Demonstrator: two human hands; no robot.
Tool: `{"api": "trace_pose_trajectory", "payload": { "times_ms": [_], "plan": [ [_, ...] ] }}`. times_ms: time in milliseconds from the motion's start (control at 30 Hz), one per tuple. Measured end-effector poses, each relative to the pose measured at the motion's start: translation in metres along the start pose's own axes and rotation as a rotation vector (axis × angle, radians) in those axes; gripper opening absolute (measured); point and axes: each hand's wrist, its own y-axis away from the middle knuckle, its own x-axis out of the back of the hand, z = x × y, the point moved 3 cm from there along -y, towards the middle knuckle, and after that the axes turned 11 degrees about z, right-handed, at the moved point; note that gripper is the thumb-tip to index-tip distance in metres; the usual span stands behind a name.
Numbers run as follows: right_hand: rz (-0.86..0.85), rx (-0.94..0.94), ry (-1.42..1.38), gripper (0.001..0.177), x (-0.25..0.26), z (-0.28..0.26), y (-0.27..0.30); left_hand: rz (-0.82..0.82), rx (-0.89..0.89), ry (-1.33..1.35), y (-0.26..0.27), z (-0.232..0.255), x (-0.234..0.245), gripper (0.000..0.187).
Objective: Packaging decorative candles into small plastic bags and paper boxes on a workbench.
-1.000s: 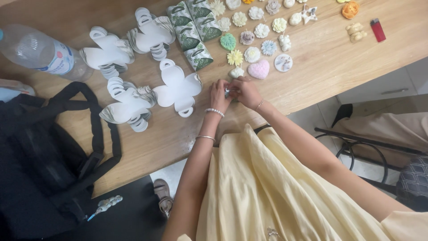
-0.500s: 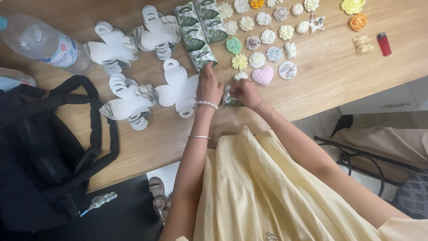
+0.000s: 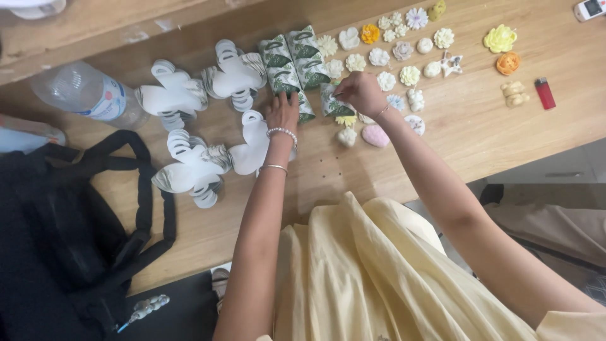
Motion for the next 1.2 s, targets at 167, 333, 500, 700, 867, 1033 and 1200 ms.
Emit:
{"api": "trace_pose_trajectory", "payload": {
  "times_ms": [167, 333, 500, 700, 867, 1033, 1200],
  "plan": [
    [-0.084, 0.132, 0.018, 0.019, -0.037, 0.011, -0.018, -0.175, -0.016, 0.038, -0.004, -0.007, -0.007, 0.038],
    [-0.094, 0.170, 0.003, 0.019, -0.061, 0.022, -0.026, -0.181, -0.111, -0.004, -0.012, -0.011, 0.035, 0.065],
    [-0.071, 0.229, 0.050, 0.020, -0.072, 0.023, -0.030, -0.225, -0.078, 0.007, -0.009, -0.009, 0.044, 0.066],
    [-0.068, 0.301, 0.066, 0.015, -0.077, 0.019, -0.032, -0.188, -0.061, 0.034, -0.002, -0.011, 0.031, 0.070],
    [-0.102, 0.377, 0.165, 0.017, -0.083, 0.025, -0.034, -0.156, -0.024, 0.039, 0.001, -0.012, -0.011, 0.043],
    [-0.051, 0.333, 0.293, 0.026, -0.060, -0.020, -0.026, -0.101, -0.011, 0.041, -0.004, -0.004, 0.013, 0.044],
    [0.057, 0.329, 0.220, 0.039, -0.026, -0.065, -0.018, -0.016, -0.093, 0.122, -0.022, -0.001, 0.143, 0.085]
  ]
}}
